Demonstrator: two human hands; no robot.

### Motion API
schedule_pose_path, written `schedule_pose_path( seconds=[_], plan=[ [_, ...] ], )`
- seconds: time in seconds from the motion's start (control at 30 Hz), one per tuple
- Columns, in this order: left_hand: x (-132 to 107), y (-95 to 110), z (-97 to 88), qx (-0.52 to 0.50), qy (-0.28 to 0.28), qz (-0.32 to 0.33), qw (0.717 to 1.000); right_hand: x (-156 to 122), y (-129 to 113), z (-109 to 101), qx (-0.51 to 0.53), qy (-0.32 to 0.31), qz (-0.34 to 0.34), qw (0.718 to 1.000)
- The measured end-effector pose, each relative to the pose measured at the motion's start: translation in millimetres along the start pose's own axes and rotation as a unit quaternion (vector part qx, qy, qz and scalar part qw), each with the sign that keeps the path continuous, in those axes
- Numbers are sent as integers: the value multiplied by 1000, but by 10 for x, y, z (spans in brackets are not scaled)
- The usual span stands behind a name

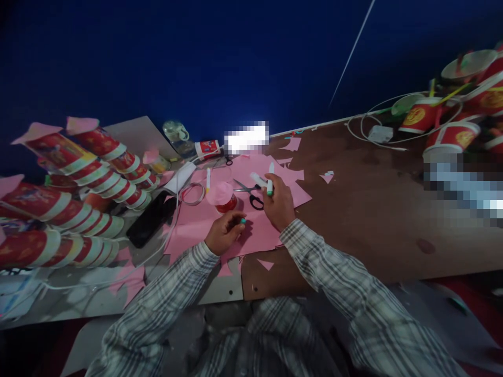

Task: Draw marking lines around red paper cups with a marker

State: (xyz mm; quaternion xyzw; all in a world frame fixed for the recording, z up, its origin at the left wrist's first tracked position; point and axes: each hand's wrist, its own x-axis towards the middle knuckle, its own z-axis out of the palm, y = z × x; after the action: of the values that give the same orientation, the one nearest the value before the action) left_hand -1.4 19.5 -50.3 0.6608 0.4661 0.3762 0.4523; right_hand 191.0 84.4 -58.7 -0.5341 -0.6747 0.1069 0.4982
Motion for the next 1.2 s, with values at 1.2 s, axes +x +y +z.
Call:
schedule_pose_path(
  seconds=[1.2],
  plan=[
    [-58,12,-27,76,72,87,991,-16,-218,-61,318,44,144,936]
  ],
)
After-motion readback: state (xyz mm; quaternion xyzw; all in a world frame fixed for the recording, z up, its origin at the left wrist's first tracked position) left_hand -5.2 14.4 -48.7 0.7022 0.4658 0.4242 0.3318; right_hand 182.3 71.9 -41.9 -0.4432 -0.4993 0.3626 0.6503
